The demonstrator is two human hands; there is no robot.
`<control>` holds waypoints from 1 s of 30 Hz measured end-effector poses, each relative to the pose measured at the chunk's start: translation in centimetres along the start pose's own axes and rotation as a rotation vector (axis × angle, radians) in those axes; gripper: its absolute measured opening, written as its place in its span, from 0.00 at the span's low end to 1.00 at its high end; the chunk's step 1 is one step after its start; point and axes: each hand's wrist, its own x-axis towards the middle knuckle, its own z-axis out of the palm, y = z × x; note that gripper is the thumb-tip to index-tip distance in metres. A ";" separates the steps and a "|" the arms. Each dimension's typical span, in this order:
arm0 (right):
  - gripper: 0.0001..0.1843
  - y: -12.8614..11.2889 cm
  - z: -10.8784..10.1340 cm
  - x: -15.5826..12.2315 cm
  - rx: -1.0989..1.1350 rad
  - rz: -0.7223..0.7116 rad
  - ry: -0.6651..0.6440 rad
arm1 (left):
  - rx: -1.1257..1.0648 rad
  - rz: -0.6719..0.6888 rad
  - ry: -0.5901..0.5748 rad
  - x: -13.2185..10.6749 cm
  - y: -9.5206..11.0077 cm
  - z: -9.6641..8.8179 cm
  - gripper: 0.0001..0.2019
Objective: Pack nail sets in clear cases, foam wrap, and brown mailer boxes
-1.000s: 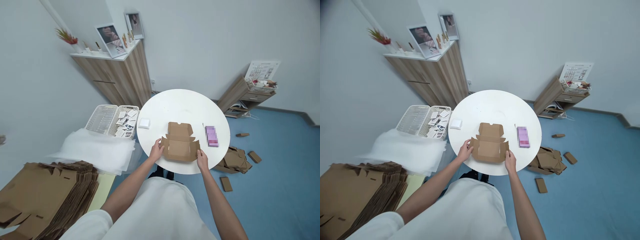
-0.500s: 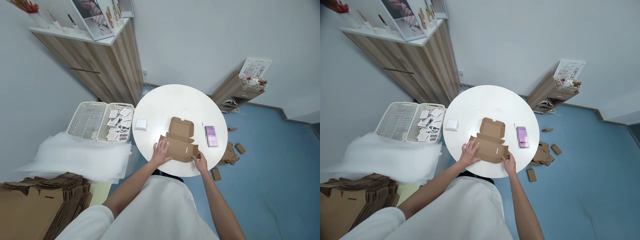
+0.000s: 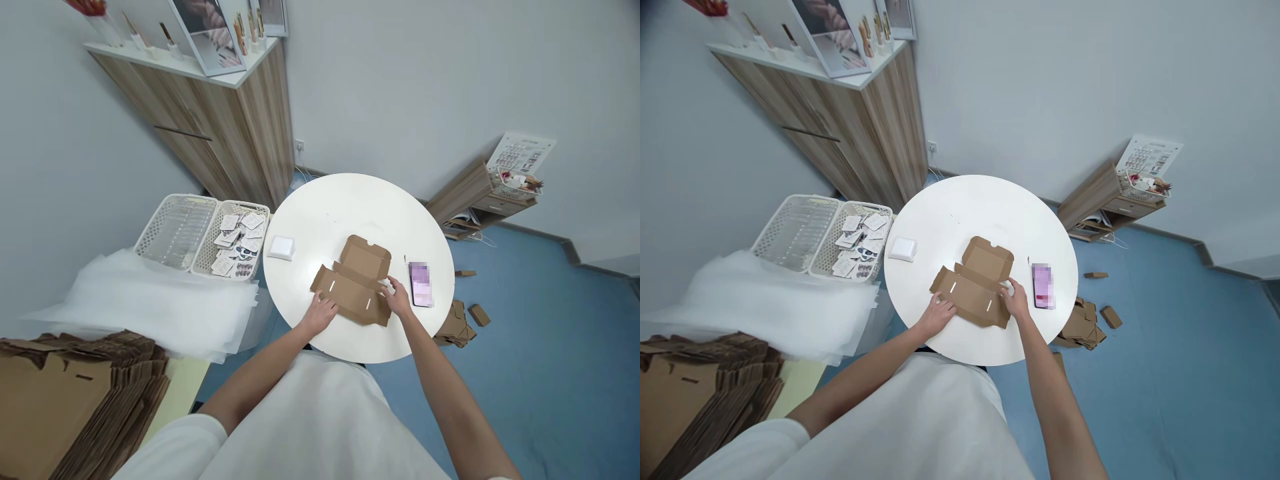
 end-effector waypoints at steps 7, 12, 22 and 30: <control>0.20 -0.8 -0.4 4.6 0.125 -0.031 -0.089 | 0.087 -0.037 -0.052 1.1 1.1 0.0 0.13; 0.16 -1.0 -0.1 5.4 0.145 -0.039 -0.056 | 0.089 -0.073 -0.125 2.2 2.0 -0.2 0.15; 0.12 -1.1 -0.5 4.8 0.159 -0.128 -0.084 | 0.155 -0.229 -0.190 5.0 1.3 -1.8 0.50; 0.16 -1.6 -0.7 3.4 0.052 -0.139 -0.212 | 0.053 -0.242 -0.251 5.9 0.5 -1.7 0.58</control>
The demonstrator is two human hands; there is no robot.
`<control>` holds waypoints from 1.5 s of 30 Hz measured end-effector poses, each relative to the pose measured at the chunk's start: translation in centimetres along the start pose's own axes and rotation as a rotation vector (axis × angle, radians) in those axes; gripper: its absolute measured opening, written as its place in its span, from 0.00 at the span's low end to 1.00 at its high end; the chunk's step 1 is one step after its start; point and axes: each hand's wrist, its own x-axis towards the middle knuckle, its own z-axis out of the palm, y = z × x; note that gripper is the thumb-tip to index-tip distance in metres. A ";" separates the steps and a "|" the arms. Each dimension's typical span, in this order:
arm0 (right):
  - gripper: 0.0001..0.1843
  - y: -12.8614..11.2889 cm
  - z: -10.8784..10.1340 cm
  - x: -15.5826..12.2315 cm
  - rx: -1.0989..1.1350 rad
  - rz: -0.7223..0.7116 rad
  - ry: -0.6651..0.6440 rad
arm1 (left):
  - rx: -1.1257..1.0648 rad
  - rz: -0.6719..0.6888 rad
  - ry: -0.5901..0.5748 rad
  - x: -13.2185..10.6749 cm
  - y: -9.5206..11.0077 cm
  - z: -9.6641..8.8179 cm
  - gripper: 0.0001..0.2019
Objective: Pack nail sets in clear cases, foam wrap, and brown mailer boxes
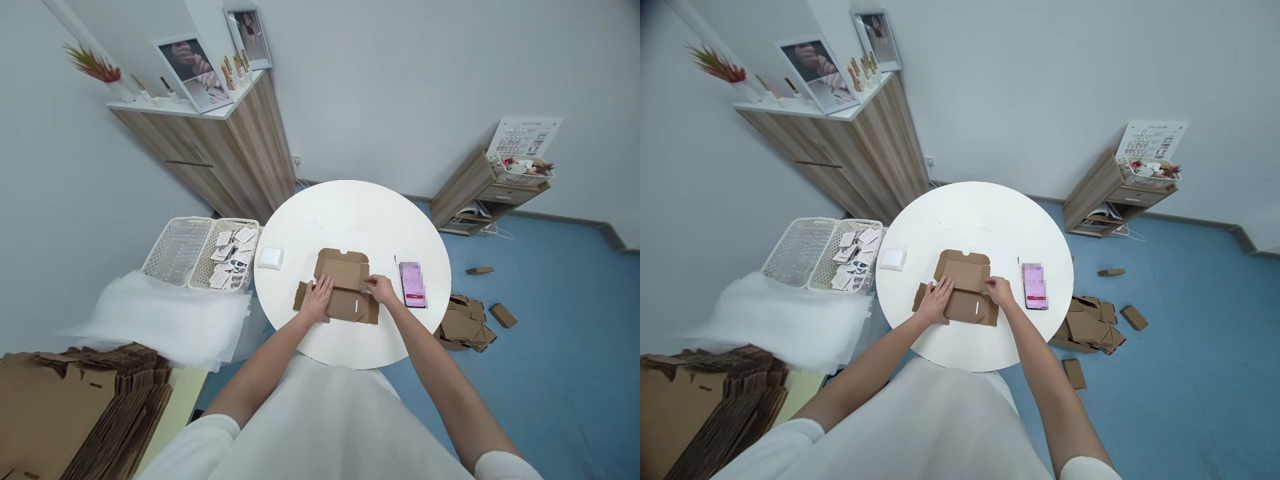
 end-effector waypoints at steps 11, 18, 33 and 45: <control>0.59 -1.0 4.3 -4.5 -0.724 -0.505 -0.163 | 0.006 0.018 -0.004 -0.2 -0.2 0.0 0.58; 0.57 -0.6 5.5 -4.4 -0.738 -0.438 -0.130 | -0.189 -0.422 0.262 -3.3 -1.1 1.2 0.49; 0.56 -0.5 5.5 -4.7 -0.682 -0.402 -0.149 | -0.892 -0.635 0.495 -4.7 -3.0 1.7 0.17; 0.53 -1.4 6.5 -4.5 -0.702 -0.402 -0.143 | -0.877 -0.520 0.508 -4.6 -0.8 1.3 0.15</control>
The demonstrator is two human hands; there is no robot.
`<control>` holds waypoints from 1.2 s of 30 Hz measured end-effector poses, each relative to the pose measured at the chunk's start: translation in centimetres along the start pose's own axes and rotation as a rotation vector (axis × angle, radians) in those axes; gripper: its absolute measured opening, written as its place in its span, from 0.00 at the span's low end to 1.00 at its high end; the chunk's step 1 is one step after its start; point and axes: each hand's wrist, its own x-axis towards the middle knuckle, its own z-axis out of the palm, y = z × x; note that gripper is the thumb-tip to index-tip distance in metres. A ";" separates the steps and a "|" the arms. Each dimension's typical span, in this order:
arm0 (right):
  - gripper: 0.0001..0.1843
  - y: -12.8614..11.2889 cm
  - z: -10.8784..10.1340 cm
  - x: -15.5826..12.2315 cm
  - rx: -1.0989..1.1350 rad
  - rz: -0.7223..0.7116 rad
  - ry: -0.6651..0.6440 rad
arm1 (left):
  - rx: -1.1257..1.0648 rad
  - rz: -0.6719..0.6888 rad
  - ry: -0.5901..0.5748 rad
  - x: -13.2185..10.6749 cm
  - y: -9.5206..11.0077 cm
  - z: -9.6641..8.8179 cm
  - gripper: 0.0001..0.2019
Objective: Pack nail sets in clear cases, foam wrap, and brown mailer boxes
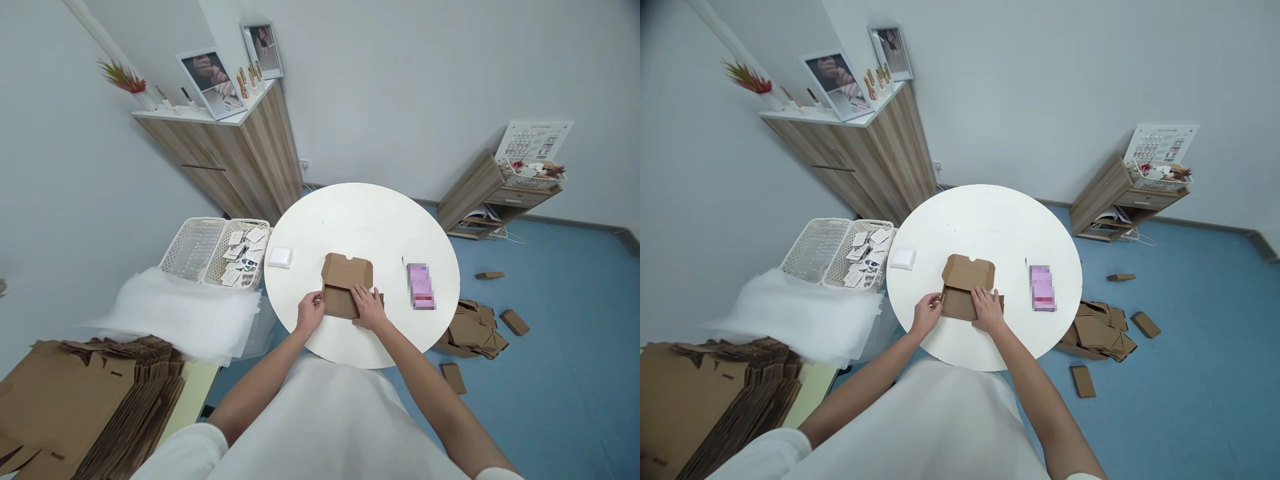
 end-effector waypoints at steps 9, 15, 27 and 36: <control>0.56 -0.1 0.1 0.0 -0.004 0.013 -0.024 | 0.091 -0.005 -0.017 0.3 -0.6 0.7 0.06; 0.61 -0.1 -0.1 -0.3 -0.018 -0.010 -0.045 | 0.172 -0.142 -0.093 1.2 -0.6 0.9 0.11; 0.64 -0.2 -0.5 -0.4 -0.021 -0.016 -0.099 | 0.427 -0.194 -0.387 1.8 0.1 0.5 0.11; 0.62 -0.4 -0.3 -0.3 -0.013 -0.006 -0.076 | 0.479 -0.135 -0.349 1.6 0.8 0.4 0.20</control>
